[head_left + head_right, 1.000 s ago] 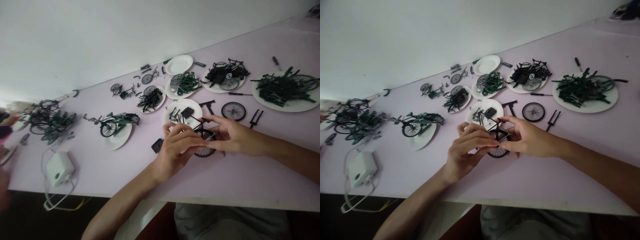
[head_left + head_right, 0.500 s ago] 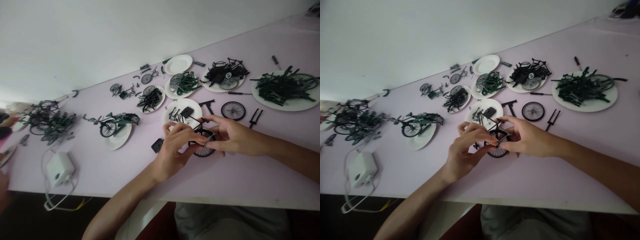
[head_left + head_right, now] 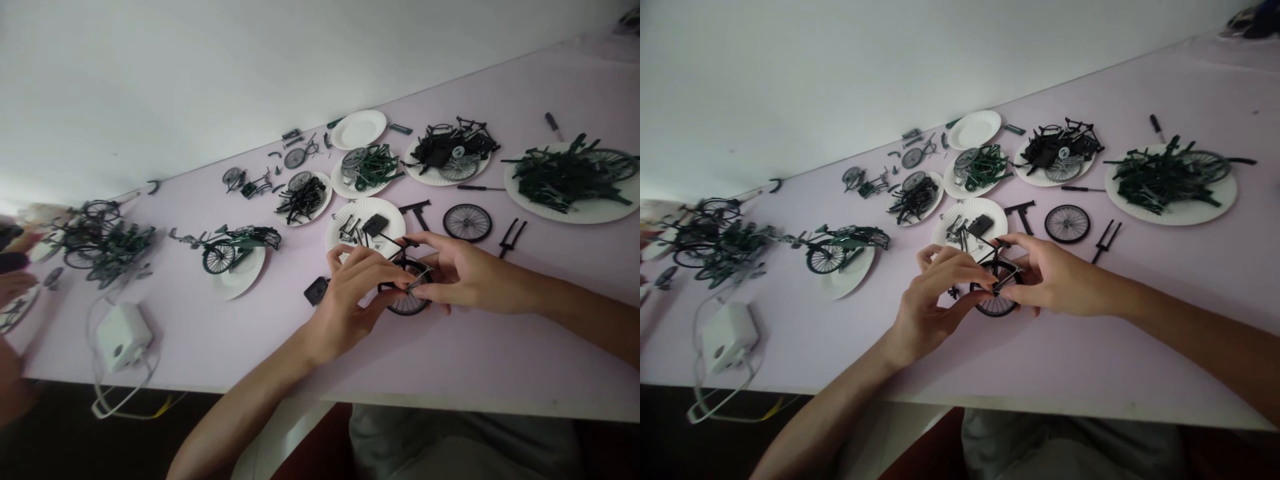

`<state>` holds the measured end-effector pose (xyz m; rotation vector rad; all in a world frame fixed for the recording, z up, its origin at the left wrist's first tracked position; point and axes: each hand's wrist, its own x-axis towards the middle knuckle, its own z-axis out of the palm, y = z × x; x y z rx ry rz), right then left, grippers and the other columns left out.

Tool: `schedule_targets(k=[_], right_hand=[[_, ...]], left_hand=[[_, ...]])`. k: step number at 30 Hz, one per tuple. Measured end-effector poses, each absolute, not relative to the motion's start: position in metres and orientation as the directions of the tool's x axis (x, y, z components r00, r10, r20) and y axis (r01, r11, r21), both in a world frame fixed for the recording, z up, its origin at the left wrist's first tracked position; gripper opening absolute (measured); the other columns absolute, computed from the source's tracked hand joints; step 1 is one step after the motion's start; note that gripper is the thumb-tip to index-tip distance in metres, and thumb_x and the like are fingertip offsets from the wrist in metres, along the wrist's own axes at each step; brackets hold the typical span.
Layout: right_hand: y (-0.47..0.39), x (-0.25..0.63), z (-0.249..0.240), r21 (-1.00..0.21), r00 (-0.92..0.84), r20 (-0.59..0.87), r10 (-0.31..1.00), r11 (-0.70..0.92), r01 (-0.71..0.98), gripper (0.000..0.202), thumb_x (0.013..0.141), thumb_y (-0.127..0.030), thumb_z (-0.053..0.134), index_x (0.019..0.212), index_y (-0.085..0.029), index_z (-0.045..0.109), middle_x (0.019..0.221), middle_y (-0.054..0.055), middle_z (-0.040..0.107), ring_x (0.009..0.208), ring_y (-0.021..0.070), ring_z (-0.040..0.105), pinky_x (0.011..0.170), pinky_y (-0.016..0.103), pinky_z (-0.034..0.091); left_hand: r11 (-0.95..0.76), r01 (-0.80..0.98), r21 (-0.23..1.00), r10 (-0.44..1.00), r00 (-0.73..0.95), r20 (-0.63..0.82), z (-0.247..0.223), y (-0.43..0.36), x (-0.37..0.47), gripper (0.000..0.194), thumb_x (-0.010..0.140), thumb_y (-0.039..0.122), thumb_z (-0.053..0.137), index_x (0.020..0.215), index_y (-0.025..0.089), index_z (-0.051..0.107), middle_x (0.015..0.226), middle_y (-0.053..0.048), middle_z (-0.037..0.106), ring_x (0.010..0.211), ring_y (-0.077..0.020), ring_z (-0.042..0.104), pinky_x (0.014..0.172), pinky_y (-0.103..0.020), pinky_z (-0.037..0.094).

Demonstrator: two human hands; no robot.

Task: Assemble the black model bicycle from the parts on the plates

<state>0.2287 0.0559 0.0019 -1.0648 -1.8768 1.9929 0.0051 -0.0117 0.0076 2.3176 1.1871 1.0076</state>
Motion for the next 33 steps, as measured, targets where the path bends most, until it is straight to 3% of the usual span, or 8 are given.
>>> schedule_targets(k=[7,16,21,24,30,33], right_hand=[[0.0550,0.2263,0.0011,-0.937,-0.703,-0.349,0.620,-0.215,0.276,0.086,0.086,-0.036,0.079,0.158,-0.025,0.034,0.112,0.009,0.075,0.059,0.0108,0.062,0.050,0.024,0.051],[0.0565,0.2280,0.0003,-0.930,-0.722,-0.363,0.589,-0.176,0.323,0.093,0.088,-0.042,0.078,0.162,-0.024,0.025,0.103,0.007,0.076,0.062,0.0124,0.064,0.053,0.025,0.053],[0.0556,0.2275,0.0000,-0.927,-0.711,-0.372,0.597,-0.199,0.318,0.091,0.087,-0.039,0.079,0.161,-0.026,0.028,0.115,0.010,0.075,0.064,0.0118,0.064,0.053,0.024,0.054],[0.0554,0.2273,0.0006,-0.928,-0.727,-0.371,0.578,-0.198,0.316,0.089,0.088,-0.039,0.079,0.161,-0.026,0.030,0.116,0.011,0.075,0.069,0.0137,0.067,0.055,0.024,0.055],[0.0567,0.2277,-0.0010,-0.944,-0.729,-0.326,0.602,-0.168,0.283,0.091,0.089,-0.039,0.078,0.163,-0.023,0.027,0.090,0.004,0.076,0.058,0.0127,0.063,0.047,0.023,0.050],[0.0560,0.2274,-0.0019,-0.944,-0.727,-0.331,0.601,-0.206,0.260,0.089,0.087,-0.037,0.080,0.160,-0.025,0.032,0.103,0.008,0.076,0.061,0.0126,0.064,0.046,0.022,0.051]], left_hand=[[-0.622,0.536,0.571,0.781,0.470,0.411,0.0068,-0.0129,0.0044,0.017,0.094,0.018,0.074,0.109,0.023,0.069,0.101,-0.002,0.075,0.103,-0.0199,0.063,0.095,-0.039,0.044],[-0.646,0.594,0.480,0.762,0.463,0.453,0.0098,-0.0112,0.0012,0.013,0.097,0.014,0.070,0.107,0.022,0.066,0.099,0.000,0.075,0.094,-0.0169,0.063,0.097,-0.041,0.034],[-0.654,0.613,0.443,0.754,0.479,0.449,0.0088,-0.0113,0.0029,0.022,0.091,0.033,0.079,0.105,0.023,0.067,0.098,0.000,0.076,0.098,-0.0189,0.065,0.098,-0.040,0.033],[-0.657,0.637,0.404,0.746,0.471,0.471,0.0061,-0.0113,0.0044,0.018,0.095,0.034,0.075,0.107,0.023,0.066,0.099,0.000,0.077,0.097,-0.0187,0.066,0.097,-0.040,0.034],[-0.658,0.677,0.331,0.730,0.465,0.501,0.0103,-0.0088,-0.0016,0.004,0.102,0.020,0.065,0.104,0.024,0.065,0.092,0.003,0.075,0.087,-0.0149,0.065,0.095,-0.039,0.033],[-0.657,0.695,0.293,0.718,0.459,0.523,0.0114,-0.0098,-0.0007,0.009,0.101,0.031,0.068,0.104,0.023,0.065,0.086,0.003,0.073,0.085,-0.0159,0.065,0.096,-0.040,0.032]])
